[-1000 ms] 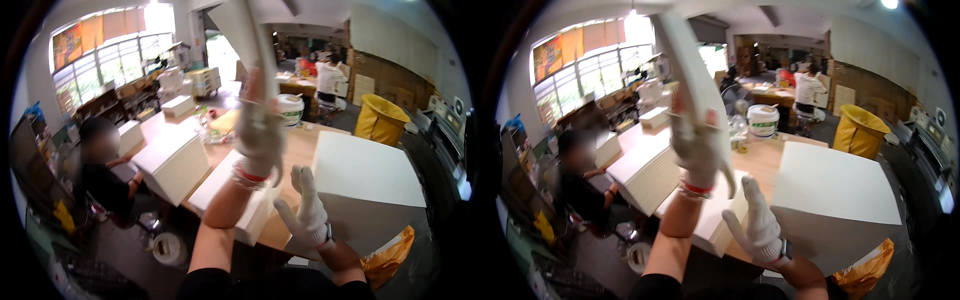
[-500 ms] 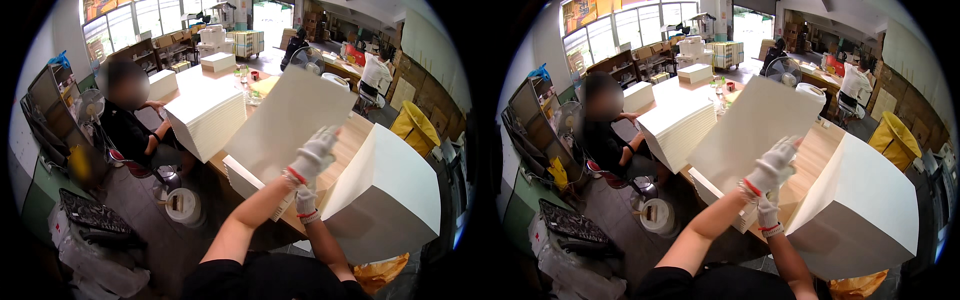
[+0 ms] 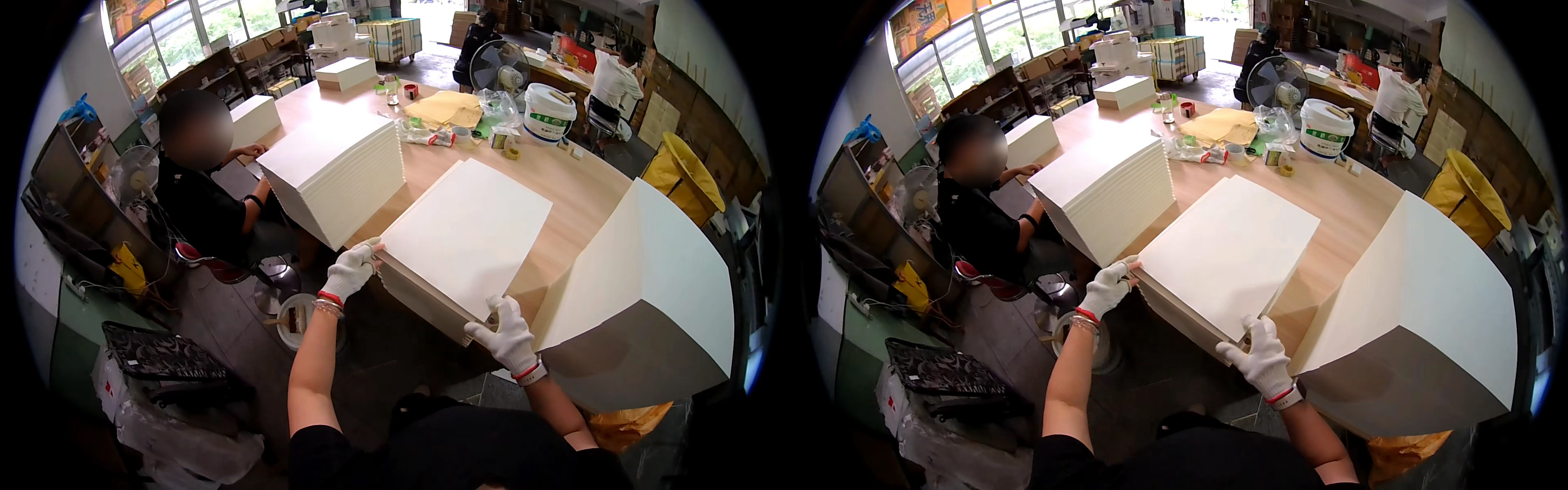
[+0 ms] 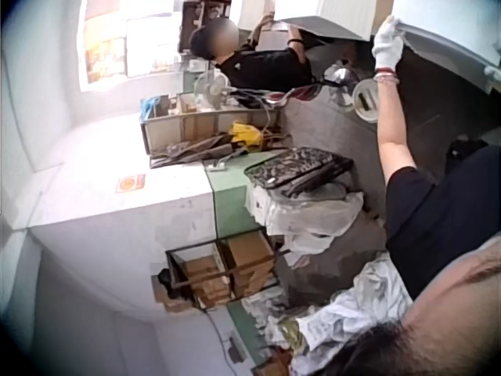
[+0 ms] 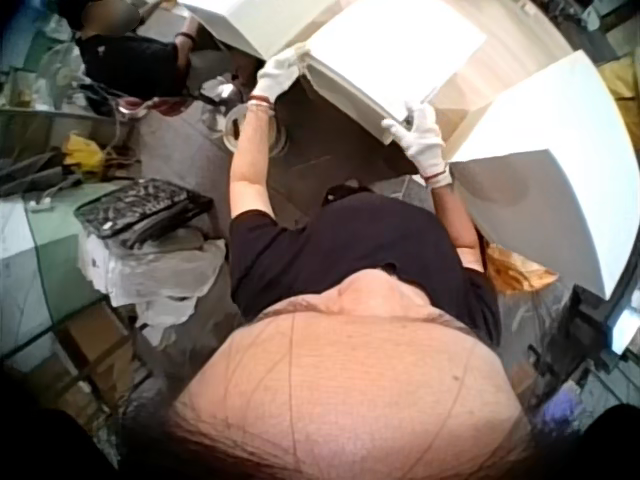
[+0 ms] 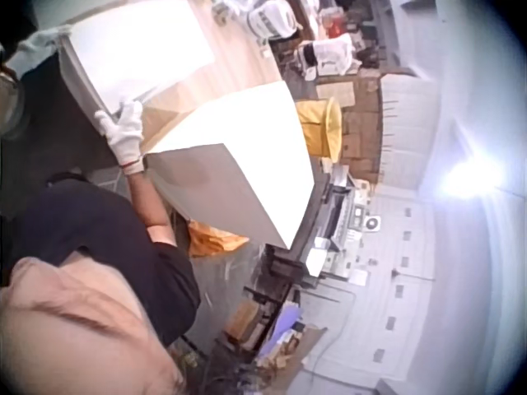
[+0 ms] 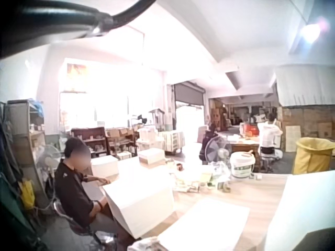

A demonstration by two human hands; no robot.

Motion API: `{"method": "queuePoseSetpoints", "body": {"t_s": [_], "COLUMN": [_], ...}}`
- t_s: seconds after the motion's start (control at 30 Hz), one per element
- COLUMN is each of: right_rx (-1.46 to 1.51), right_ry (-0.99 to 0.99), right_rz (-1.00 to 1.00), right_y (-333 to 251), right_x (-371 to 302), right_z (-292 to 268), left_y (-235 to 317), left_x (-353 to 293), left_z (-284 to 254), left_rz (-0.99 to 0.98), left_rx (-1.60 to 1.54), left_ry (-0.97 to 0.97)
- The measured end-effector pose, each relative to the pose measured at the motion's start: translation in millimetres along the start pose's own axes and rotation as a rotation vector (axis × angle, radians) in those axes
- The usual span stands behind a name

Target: The person folds white paperboard sheets into box shapes by hand. They repeatedly pick up a sheet, fold the edges to form a rectangular prism, and place the finished box onto a stack on the table.

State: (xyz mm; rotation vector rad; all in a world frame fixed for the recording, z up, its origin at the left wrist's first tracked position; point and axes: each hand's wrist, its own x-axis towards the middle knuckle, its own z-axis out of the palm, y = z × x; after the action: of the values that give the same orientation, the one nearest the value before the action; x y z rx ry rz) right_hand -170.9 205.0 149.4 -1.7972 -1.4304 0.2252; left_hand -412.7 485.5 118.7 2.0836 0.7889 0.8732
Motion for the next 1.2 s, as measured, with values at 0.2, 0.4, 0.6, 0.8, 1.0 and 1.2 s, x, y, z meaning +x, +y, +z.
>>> {"method": "queuePoseSetpoints", "body": {"t_s": [0.2,0.4,0.6,0.8,1.0,1.2], "right_rx": [-0.119,-0.050,-0.071,-0.127,-0.031,0.317], "right_ry": [0.071,0.105,0.123,0.152,-0.028,-0.242], "right_rz": [-0.063,-0.093,-0.132,-0.132,-0.087,0.001], "right_y": [-1.2,2.7,1.1,5.6,-7.3,-36.7], "right_x": [-3.1,0.3,0.5,-3.9,-11.3,-40.4], "right_z": [11.8,12.0,15.9,20.9,-9.0,-113.2], "left_y": [-7.3,-21.1,-21.9,-6.7,-20.3,24.0], "left_x": [17.2,25.3,26.2,25.2,29.3,59.7], "left_z": [-10.3,-14.3,-16.7,-19.8,-21.9,-17.1], "left_rz": [-0.006,0.010,-0.098,-0.043,-0.142,-0.208], "left_rx": [-0.040,-0.138,-0.159,-0.006,0.016,0.378], "left_ry": [-0.017,-0.039,-0.041,-0.063,-0.149,-0.074]}}
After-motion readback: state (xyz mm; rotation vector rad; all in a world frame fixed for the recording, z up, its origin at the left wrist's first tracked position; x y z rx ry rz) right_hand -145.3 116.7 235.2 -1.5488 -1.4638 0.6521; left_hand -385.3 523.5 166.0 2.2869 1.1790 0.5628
